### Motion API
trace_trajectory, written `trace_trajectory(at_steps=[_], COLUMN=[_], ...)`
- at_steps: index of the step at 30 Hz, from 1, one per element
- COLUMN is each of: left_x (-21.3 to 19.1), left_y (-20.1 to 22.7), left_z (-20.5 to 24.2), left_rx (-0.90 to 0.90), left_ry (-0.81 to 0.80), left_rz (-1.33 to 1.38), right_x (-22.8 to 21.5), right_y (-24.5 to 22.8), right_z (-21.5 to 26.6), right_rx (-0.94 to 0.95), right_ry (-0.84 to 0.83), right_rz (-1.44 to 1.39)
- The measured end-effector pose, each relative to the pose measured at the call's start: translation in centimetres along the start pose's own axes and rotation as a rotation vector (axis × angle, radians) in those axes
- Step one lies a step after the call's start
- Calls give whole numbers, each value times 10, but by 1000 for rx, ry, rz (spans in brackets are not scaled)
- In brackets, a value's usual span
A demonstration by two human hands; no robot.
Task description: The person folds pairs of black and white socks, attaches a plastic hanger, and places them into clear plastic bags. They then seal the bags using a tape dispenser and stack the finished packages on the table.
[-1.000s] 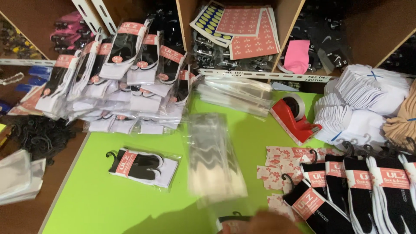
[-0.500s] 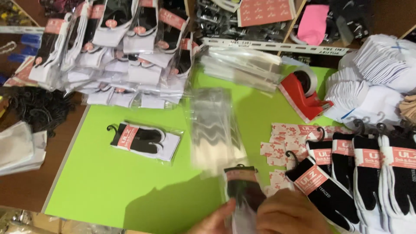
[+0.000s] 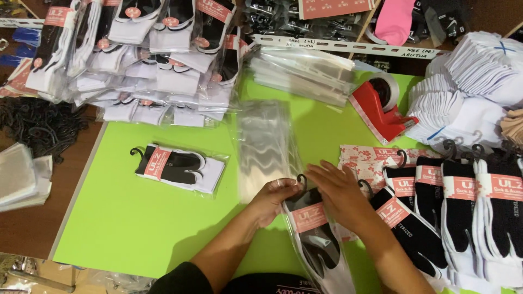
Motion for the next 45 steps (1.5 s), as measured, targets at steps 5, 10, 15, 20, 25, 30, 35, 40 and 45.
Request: trace_trajectory(at_steps=[5, 10, 15, 20, 25, 30, 35, 40, 45], left_x=[-13, -9, -5, -31, -28, 66, 114, 77, 63], left_y=[-10, -6, 21, 59, 101, 103, 89, 74, 68], left_z=[-15, -6, -3, 5, 27, 90, 138, 88, 74], left_rx=[209, 218, 105, 236, 412, 859, 1133, 545, 732], left_ry=[-19, 2, 81, 99, 173, -406, -455, -284, -446], left_rz=[-166, -260, -746, -218, -103, -393, -833, -474, -596], right_x=[45, 41, -3, 14, -1, -53, -120, -110, -72], right_y=[19, -3, -35, 9, 20, -15, -76, -65, -56], right_z=[11, 16, 25, 121, 147, 101, 28, -14, -1], right_rx=[58, 57, 317, 791, 595, 408, 186, 414, 616], right_ry=[52, 242, 62, -503, -533, 186, 367, 336, 324], right_rz=[53, 196, -212, -445, -608, -1698, -1504, -813, -720])
Point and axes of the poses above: each hand's wrist, its own z-axis away from the middle knuckle, its own x-axis out of the palm, y = z × x, the point moved 2 cm from there along -z, towards the middle knuckle, and after that the axes turned 8 degrees about z, right-handed, at the moved point
